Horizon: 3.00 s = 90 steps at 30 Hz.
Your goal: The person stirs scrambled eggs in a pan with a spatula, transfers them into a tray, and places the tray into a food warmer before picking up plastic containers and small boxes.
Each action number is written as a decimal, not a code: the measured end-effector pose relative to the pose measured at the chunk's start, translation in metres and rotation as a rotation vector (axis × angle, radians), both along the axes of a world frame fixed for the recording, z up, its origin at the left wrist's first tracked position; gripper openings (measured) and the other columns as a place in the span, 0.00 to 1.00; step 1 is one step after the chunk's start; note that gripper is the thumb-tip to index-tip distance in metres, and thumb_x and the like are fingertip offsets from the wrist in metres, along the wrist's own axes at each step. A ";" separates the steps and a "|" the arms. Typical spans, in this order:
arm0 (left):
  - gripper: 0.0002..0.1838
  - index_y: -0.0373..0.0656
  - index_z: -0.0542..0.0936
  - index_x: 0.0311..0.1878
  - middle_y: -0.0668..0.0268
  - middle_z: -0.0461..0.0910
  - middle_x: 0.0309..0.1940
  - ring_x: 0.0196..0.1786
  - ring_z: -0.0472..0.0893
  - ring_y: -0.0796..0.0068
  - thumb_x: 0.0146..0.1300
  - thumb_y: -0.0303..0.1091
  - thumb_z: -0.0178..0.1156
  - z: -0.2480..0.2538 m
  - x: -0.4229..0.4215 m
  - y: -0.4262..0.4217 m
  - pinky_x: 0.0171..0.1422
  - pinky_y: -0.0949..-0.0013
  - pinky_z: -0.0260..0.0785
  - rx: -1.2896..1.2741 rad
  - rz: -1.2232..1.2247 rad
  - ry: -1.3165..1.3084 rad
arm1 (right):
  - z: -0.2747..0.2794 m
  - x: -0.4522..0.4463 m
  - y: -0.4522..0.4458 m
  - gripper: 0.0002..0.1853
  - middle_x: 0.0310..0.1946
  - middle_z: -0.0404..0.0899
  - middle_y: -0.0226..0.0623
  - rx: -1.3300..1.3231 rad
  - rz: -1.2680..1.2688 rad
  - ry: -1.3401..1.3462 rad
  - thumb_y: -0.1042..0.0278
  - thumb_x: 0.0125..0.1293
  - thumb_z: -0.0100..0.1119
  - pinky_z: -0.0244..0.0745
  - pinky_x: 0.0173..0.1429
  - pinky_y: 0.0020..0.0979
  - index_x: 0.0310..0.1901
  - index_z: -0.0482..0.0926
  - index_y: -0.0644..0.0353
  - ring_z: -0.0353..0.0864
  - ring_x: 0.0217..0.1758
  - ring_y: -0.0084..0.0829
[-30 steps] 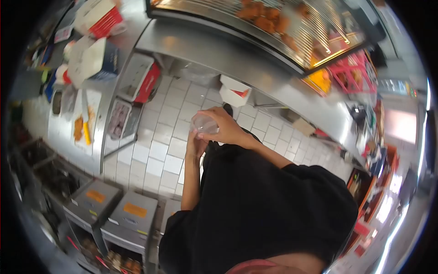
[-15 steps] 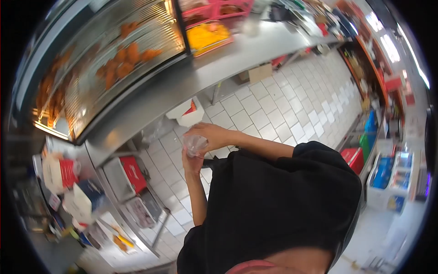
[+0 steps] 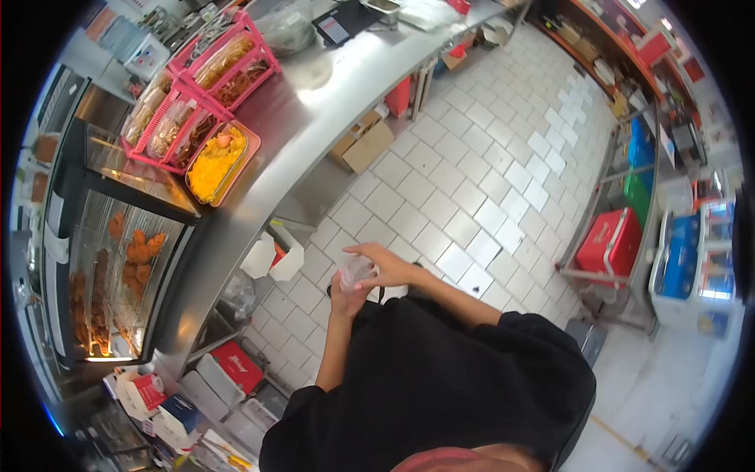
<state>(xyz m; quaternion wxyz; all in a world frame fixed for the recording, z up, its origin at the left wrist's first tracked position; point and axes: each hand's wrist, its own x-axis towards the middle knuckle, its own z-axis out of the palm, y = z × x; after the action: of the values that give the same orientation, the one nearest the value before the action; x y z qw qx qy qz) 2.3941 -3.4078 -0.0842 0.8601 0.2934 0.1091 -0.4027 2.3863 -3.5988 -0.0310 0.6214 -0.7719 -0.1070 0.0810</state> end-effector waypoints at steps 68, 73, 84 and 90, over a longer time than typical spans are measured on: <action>0.36 0.45 0.66 0.64 0.58 0.73 0.51 0.49 0.79 0.67 0.52 0.26 0.72 -0.430 0.144 -0.370 0.53 0.67 0.75 0.343 1.230 0.573 | -0.661 0.820 -0.304 0.23 0.51 0.82 0.41 -1.129 0.402 -0.024 0.60 0.67 0.55 0.74 0.56 0.36 0.62 0.75 0.59 0.82 0.51 0.36; 0.39 0.44 0.66 0.63 0.59 0.71 0.52 0.51 0.76 0.68 0.48 0.28 0.74 -0.429 0.144 -0.373 0.55 0.67 0.73 0.445 1.152 0.567 | -0.701 0.835 -0.325 0.23 0.48 0.83 0.44 -1.239 0.359 -0.380 0.61 0.65 0.58 0.74 0.57 0.40 0.61 0.76 0.57 0.81 0.54 0.44; 0.40 0.43 0.66 0.63 0.58 0.73 0.51 0.51 0.79 0.67 0.47 0.28 0.74 -0.419 0.155 -0.365 0.57 0.67 0.73 0.440 1.237 0.540 | -0.629 0.773 -0.280 0.37 0.62 0.72 0.55 -1.298 0.338 -0.088 0.51 0.63 0.64 0.63 0.70 0.42 0.65 0.66 0.70 0.72 0.66 0.48; 0.36 0.50 0.67 0.64 0.56 0.75 0.53 0.53 0.81 0.62 0.51 0.32 0.71 -0.437 0.157 -0.391 0.57 0.63 0.74 0.425 1.166 0.572 | -0.607 0.775 -0.324 0.48 0.69 0.65 0.49 -0.976 0.070 -0.275 0.44 0.57 0.71 0.57 0.74 0.38 0.70 0.61 0.70 0.64 0.72 0.45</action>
<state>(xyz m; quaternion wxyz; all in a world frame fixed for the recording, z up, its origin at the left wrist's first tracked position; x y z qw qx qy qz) 2.5515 -3.7985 -0.5207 0.7976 0.2313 0.5489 0.0949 3.1616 -3.9225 -0.6385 0.1652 -0.9718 -0.1632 0.0401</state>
